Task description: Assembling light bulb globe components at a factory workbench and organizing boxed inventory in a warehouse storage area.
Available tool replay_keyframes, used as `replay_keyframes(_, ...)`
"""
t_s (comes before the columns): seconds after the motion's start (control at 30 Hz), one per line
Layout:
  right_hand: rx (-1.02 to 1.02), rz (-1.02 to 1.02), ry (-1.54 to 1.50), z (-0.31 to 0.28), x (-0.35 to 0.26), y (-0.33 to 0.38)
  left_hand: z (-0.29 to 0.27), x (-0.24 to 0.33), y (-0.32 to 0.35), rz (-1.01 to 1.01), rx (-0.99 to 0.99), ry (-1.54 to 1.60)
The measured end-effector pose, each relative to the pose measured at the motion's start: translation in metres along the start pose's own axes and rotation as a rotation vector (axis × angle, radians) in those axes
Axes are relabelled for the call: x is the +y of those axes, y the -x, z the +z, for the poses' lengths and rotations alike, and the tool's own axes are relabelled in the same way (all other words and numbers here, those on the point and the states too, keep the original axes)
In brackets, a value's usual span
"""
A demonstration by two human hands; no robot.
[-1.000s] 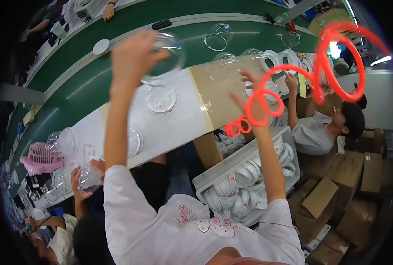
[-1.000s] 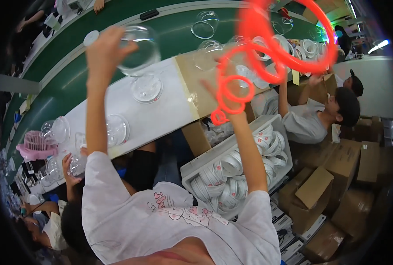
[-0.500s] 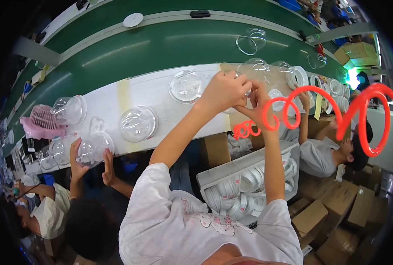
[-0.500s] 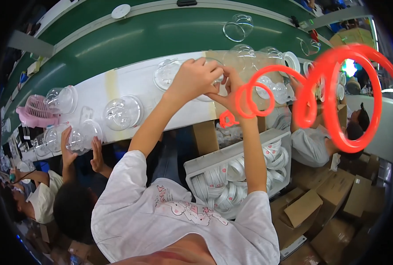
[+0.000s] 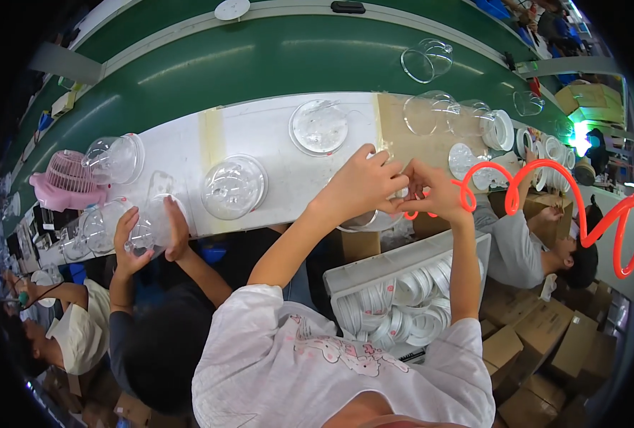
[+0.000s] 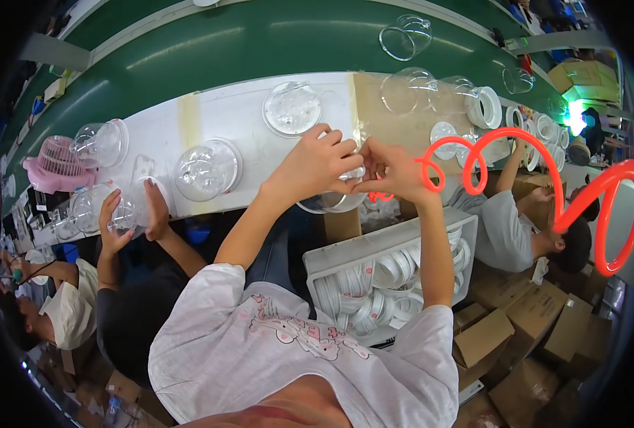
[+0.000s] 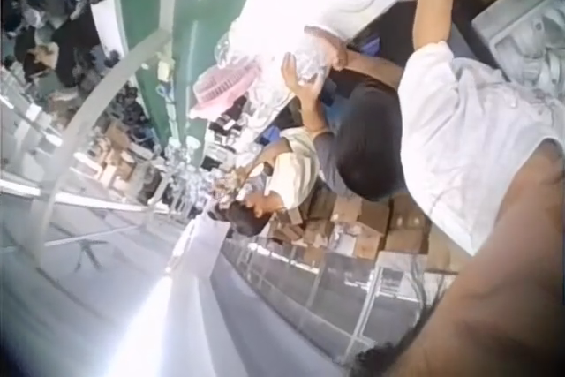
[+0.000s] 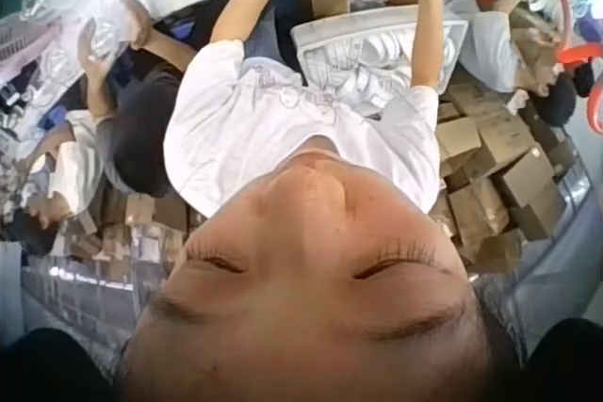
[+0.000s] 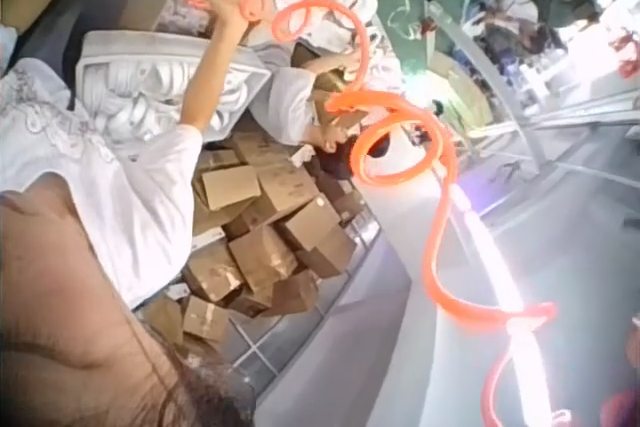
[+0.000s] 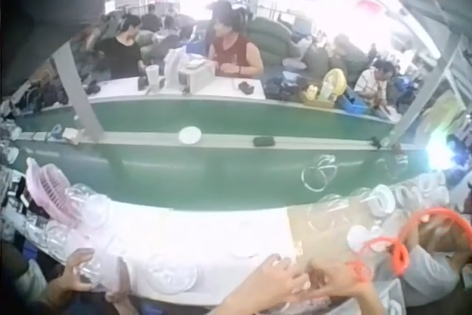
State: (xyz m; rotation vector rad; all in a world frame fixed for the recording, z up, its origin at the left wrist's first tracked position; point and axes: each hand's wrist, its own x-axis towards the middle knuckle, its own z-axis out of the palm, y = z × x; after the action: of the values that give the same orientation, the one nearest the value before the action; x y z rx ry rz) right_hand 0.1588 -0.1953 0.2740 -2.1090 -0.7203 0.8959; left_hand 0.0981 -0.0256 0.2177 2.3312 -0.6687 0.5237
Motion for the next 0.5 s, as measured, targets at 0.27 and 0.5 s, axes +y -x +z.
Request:
replay_keyframes(0.27,-0.112,0.031,-0.127,0.005,0.003,0.006,0.009,0.009,0.018,-0.05,-0.027,0.15)
replay_keyframes(0.5,0.054,-0.213,0.376,0.02,-0.007,0.01,-0.001,0.013,0.031,-0.086,-0.049,0.057)
